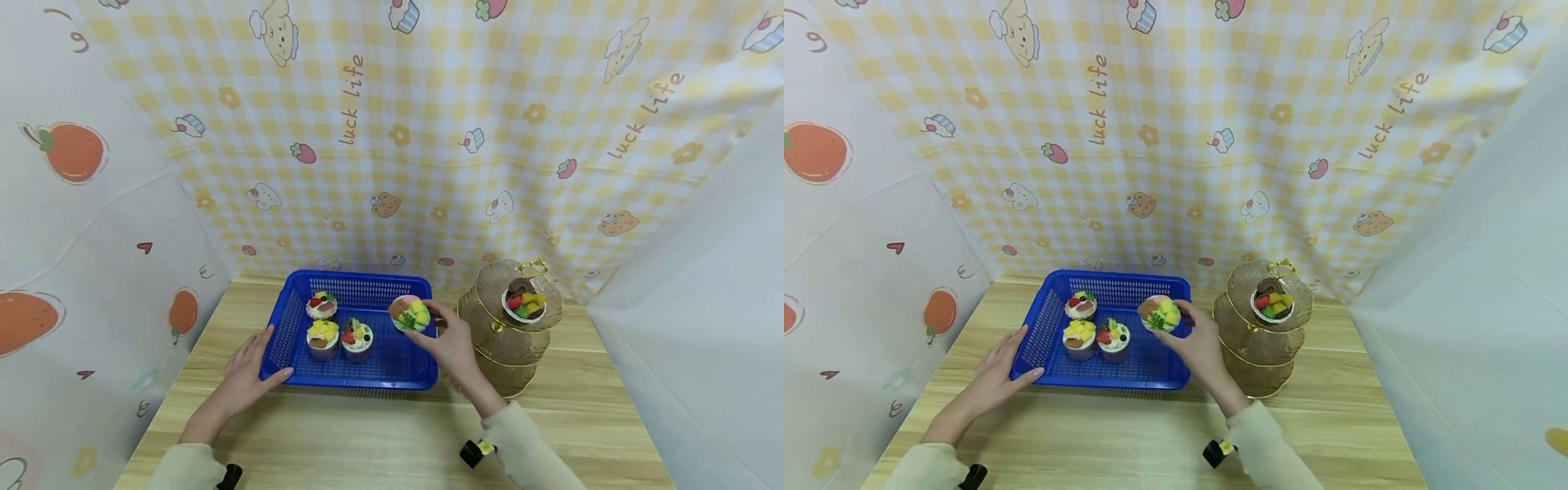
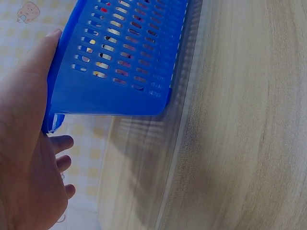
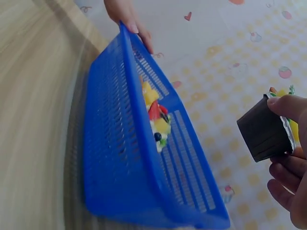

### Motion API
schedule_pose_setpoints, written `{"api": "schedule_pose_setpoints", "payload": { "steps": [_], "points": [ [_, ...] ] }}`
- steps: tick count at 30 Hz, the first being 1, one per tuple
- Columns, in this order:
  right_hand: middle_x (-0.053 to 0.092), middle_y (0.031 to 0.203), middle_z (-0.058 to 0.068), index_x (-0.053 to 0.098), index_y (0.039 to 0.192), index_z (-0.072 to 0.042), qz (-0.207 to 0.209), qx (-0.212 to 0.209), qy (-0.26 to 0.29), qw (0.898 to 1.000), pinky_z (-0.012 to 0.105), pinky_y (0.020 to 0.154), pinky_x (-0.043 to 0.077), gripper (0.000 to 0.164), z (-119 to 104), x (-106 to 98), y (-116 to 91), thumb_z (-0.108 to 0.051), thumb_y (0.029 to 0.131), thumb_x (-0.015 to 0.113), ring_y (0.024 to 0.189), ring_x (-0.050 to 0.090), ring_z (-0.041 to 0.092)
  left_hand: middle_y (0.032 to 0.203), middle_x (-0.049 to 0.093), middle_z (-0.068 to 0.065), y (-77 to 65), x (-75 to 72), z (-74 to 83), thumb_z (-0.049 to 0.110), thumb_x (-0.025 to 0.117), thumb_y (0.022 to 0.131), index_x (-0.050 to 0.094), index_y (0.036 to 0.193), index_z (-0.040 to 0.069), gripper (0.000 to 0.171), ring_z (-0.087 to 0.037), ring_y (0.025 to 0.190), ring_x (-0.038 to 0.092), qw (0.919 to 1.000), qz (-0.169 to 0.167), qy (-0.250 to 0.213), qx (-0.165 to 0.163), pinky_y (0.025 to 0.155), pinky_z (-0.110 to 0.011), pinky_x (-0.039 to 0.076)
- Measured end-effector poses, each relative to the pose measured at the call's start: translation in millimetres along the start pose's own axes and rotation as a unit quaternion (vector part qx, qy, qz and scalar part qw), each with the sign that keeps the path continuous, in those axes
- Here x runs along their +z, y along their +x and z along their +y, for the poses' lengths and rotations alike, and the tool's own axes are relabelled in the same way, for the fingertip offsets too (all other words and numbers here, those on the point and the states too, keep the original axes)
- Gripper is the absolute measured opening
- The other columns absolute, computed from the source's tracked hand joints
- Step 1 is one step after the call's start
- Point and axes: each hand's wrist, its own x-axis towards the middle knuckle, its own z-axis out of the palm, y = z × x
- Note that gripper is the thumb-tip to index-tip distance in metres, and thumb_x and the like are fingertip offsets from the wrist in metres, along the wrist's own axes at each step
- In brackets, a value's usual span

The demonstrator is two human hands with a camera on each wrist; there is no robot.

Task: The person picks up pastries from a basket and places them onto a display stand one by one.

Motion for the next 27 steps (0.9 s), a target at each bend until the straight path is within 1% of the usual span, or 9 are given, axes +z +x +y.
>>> {"api": "schedule_pose_setpoints", "payload": {
  "steps": [4, 7, 10, 14, 17, 21, 23, 27],
  "points": [
    [0.071, 0.113, 0.005, 0.065, 0.126, -0.016, 0.039, 0.015, -0.024, 0.999, 0.036, 0.085, 0.054, 0.059, 9, -19, -17, -0.024, 0.073, 0.088, 0.098, 0.065, 0.021, 0.162, 0.017, -0.029, 0.9, 0.9, 0.0, 0.056, 0.063, 0.090, 0.003, 0.161, 0.014, 0.102, -0.054, 0.147, 0.010, 1.0000, 0.002, -0.002, 0.004, 0.111, -0.078, 0.007],
    [0.072, 0.111, 0.005, 0.066, 0.124, -0.015, 0.061, 0.029, -0.028, 0.997, 0.035, 0.085, 0.053, 0.058, 14, -31, -27, -0.022, 0.072, 0.089, 0.098, 0.064, 0.019, 0.161, 0.017, -0.030, 0.8, 1.4, -0.8, 0.057, 0.063, 0.090, 0.003, 0.160, 0.014, 0.102, -0.055, 0.146, 0.011, 0.9999, 0.004, -0.001, 0.010, 0.110, -0.078, 0.008],
    [0.072, 0.112, 0.006, 0.067, 0.123, -0.012, 0.082, 0.037, -0.035, 0.995, 0.035, 0.085, 0.053, 0.057, 20, -41, -34, -0.021, 0.071, 0.090, 0.097, 0.064, 0.020, 0.161, 0.018, -0.030, 0.3, 1.5, -1.7, 0.058, 0.062, 0.090, 0.004, 0.160, 0.013, 0.102, -0.055, 0.146, 0.012, 0.9999, 0.008, 0.001, 0.015, 0.110, -0.078, 0.009],
    [0.073, 0.112, 0.008, 0.066, 0.124, -0.010, 0.112, 0.059, -0.054, 0.990, 0.036, 0.087, 0.052, 0.060, 31, -51, -41, -0.021, 0.071, 0.090, 0.099, 0.065, 0.022, 0.161, 0.019, -0.030, -0.7, -0.4, -0.3, 0.057, 0.063, 0.089, 0.005, 0.160, 0.012, 0.102, -0.055, 0.146, 0.012, 0.9998, 0.007, 0.000, 0.016, 0.110, -0.078, 0.010],
    [0.073, 0.112, 0.011, 0.065, 0.125, -0.007, 0.130, 0.072, -0.062, 0.987, 0.039, 0.088, 0.052, 0.061, 38, -56, -44, -0.022, 0.071, 0.089, 0.101, 0.065, 0.024, 0.161, 0.018, -0.030, -1.4, -1.6, 1.2, 0.056, 0.064, 0.089, 0.006, 0.160, 0.011, 0.102, -0.055, 0.146, 0.012, 0.9999, 0.006, -0.003, 0.014, 0.110, -0.078, 0.009],
    [0.073, 0.113, 0.014, 0.065, 0.126, -0.004, 0.145, 0.072, -0.060, 0.985, 0.046, 0.090, 0.052, 0.061, 44, -61, -45, -0.019, 0.071, 0.089, 0.101, 0.065, 0.026, 0.161, 0.018, -0.030, -1.0, -1.1, 0.7, 0.055, 0.063, 0.090, 0.005, 0.160, 0.011, 0.102, -0.055, 0.146, 0.011, 0.9999, 0.005, -0.001, 0.011, 0.110, -0.078, 0.009],
    [0.073, 0.113, 0.015, 0.065, 0.126, -0.003, 0.149, 0.073, -0.054, 0.985, 0.043, 0.090, 0.052, 0.060, 47, -64, -45, -0.018, 0.072, 0.088, 0.101, 0.065, 0.025, 0.162, 0.018, -0.030, -0.2, -0.6, -0.2, 0.054, 0.064, 0.090, 0.004, 0.160, 0.012, 0.101, -0.055, 0.146, 0.011, 0.9999, 0.004, -0.001, 0.010, 0.110, -0.078, 0.009],
    [0.072, 0.113, 0.015, 0.065, 0.126, -0.003, 0.151, 0.092, -0.050, 0.983, 0.025, 0.087, 0.047, 0.059, 51, -68, -44, -0.018, 0.074, 0.087, 0.104, 0.064, 0.026, 0.162, 0.017, -0.029, 1.1, 0.5, -2.0, 0.053, 0.064, 0.090, 0.002, 0.161, 0.014, 0.102, -0.055, 0.147, 0.010, 0.9999, 0.002, -0.004, 0.010, 0.110, -0.078, 0.008]
  ]
}}
